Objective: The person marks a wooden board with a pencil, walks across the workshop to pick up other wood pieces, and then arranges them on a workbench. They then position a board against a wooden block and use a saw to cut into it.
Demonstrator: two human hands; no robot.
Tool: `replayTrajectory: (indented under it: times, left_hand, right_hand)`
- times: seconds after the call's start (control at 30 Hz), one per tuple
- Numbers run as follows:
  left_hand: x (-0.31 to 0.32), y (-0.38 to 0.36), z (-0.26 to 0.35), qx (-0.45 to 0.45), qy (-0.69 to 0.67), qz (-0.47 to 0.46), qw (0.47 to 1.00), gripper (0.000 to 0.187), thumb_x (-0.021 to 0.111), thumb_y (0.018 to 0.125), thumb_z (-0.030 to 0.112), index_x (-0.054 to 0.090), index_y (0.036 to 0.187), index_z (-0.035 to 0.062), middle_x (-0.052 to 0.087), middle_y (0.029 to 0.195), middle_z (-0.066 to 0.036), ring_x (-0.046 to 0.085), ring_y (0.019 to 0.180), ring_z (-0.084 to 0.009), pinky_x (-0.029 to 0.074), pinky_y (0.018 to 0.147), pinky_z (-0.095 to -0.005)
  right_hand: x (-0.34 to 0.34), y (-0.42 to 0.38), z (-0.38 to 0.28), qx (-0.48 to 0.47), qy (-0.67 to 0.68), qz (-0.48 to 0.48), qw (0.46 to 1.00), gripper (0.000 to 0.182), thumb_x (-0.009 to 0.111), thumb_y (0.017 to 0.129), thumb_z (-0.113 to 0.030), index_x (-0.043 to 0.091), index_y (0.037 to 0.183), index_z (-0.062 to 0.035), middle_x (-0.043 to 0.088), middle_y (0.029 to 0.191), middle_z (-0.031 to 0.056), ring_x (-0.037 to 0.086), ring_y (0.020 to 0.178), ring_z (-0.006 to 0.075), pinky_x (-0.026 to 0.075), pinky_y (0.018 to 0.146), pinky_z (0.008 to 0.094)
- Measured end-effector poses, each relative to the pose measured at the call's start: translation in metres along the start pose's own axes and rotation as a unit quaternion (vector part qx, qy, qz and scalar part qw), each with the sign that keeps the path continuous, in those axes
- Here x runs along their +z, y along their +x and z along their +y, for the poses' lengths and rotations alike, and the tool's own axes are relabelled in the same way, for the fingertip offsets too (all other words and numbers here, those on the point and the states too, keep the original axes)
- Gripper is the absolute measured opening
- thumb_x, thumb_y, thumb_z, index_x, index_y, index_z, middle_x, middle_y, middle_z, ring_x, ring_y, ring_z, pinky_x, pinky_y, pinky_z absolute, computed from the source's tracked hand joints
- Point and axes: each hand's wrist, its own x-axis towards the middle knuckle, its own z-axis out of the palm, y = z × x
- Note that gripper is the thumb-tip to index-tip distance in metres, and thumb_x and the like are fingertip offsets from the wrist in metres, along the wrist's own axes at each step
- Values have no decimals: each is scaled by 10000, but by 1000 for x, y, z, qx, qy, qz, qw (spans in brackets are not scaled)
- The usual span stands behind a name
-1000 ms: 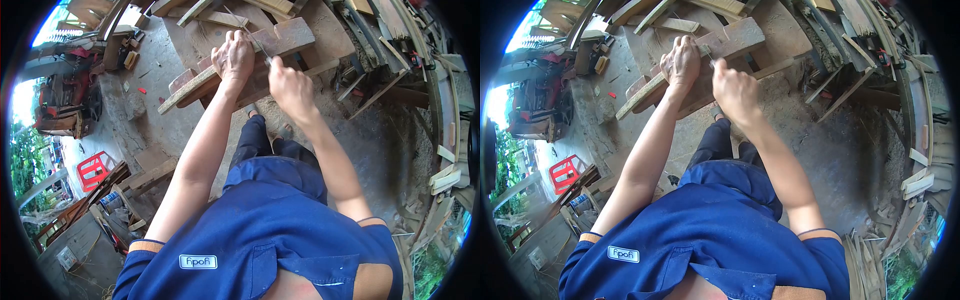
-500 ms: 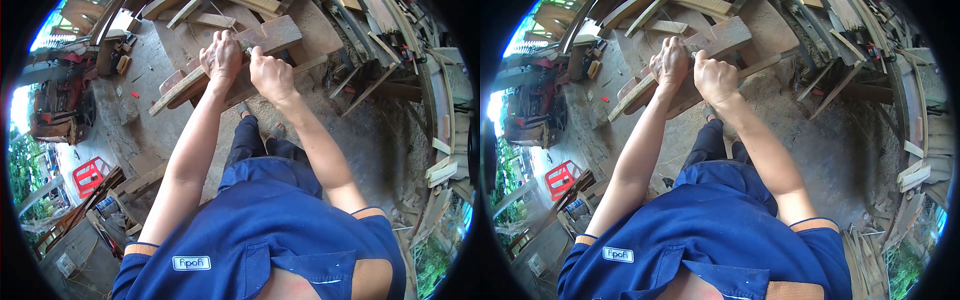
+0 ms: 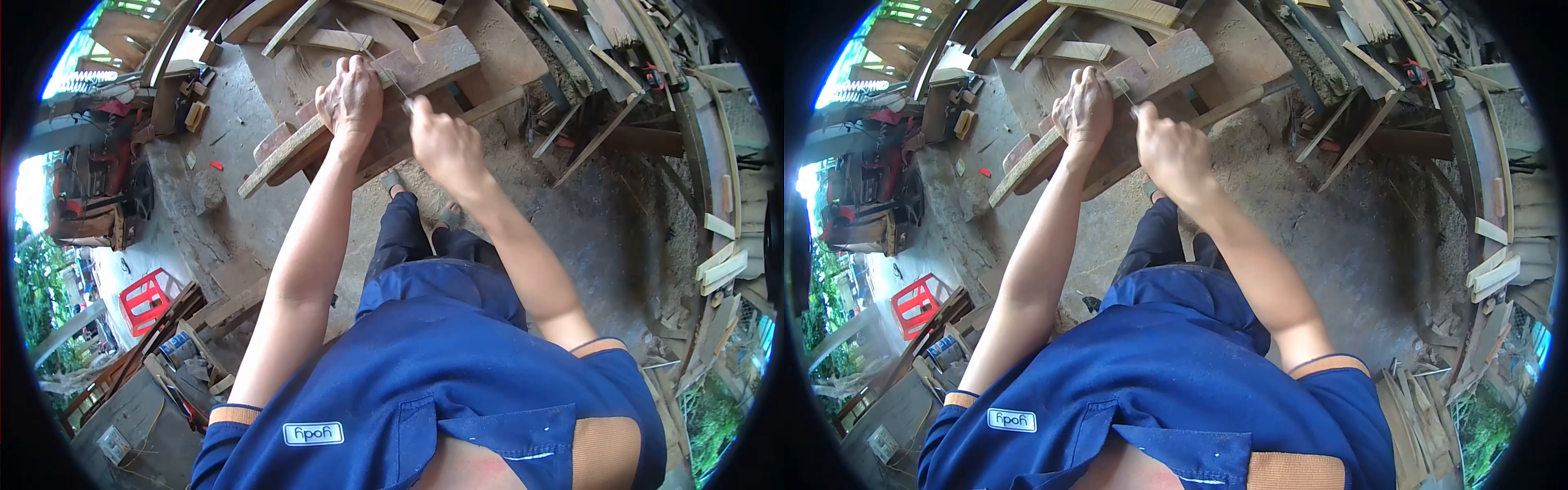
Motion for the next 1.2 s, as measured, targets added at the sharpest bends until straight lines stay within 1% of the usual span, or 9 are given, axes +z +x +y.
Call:
replayTrajectory:
  times: [0.17, 0.37, 0.57, 0.67, 0.73, 0.83, 0.97, 1.1, 1.2]
  left_hand:
    - [1, 0, -2, 3, 10, 4, 1000, 259, 442, 949, 285, 633, 967, 112, 644, 1026, -89, 676, 862, -294, 455, 792, -444]
    - [-1, -1, -2, -1, 14, -16, 1000, 297, 401, 981, 317, 614, 1013, 113, 640, 1053, -100, 663, 865, -340, 486, 767, -463]
    - [-1, -2, -3, 2, 8, -17, 1000, 307, 397, 987, 330, 620, 1010, 122, 640, 1059, -99, 665, 872, -331, 483, 764, -460]
    - [-1, 0, -1, 2, 7, -7, 1000, 304, 399, 983, 330, 617, 1008, 120, 640, 1057, -104, 662, 884, -340, 484, 767, -465]
    - [-2, -2, -2, 1, 13, -7, 1000, 286, 419, 970, 315, 622, 990, 114, 645, 1045, -100, 674, 862, -317, 470, 783, -454]
    - [0, 1, 1, -9, 7, -4, 1000, 267, 436, 965, 297, 627, 959, 112, 654, 1032, -95, 687, 836, -294, 456, 786, -442]
    - [1, -3, -3, 0, 0, 10, 1000, 272, 428, 973, 298, 633, 969, 119, 657, 1021, -96, 688, 844, -291, 454, 785, -441]
    - [1, 0, -1, 0, -6, 11, 1000, 272, 428, 972, 300, 630, 959, 118, 654, 1013, -92, 688, 847, -290, 451, 790, -446]
    - [3, -2, -3, 4, 3, 7, 1000, 277, 425, 973, 306, 628, 954, 117, 651, 1006, -90, 686, 843, -292, 448, 786, -453]
  right_hand:
    - [-8, -20, 2, 16, -10, -56, 998, 161, 413, 962, -133, 533, 980, -28, 690, 719, 203, 716, 703, 333, 583, 596, 440]
    - [13, 25, -5, -11, -2, 30, 1000, 139, 419, 950, -121, 513, 984, -25, 687, 716, 209, 715, 709, 340, 579, 588, 455]
    - [-13, -26, -4, 29, -29, -74, 996, 139, 433, 943, -126, 528, 958, -26, 689, 724, 209, 714, 722, 345, 583, 613, 438]
    - [7, 22, -2, -11, -14, 0, 1000, 146, 429, 944, -130, 523, 967, -21, 689, 723, 209, 714, 722, 349, 582, 609, 442]
    - [15, 40, -9, 3, 12, 4, 1000, 168, 389, 969, -150, 489, 989, -17, 666, 730, 257, 685, 735, 417, 556, 618, 528]
    - [8, 5, 0, 1, -5, 3, 1000, 149, 419, 954, -139, 516, 978, -27, 689, 712, 202, 713, 708, 346, 576, 589, 455]
    - [-9, -28, -2, 24, -29, -60, 997, 149, 402, 965, -159, 491, 981, -41, 683, 698, 204, 709, 685, 353, 565, 553, 474]
    - [16, 34, -6, -15, -9, 37, 999, 155, 397, 966, -154, 492, 975, -31, 687, 696, 192, 711, 689, 347, 570, 568, 469]
    - [13, 26, -5, -5, -9, 18, 1000, 175, 387, 971, -154, 505, 970, -25, 691, 716, 199, 710, 700, 355, 574, 597, 470]
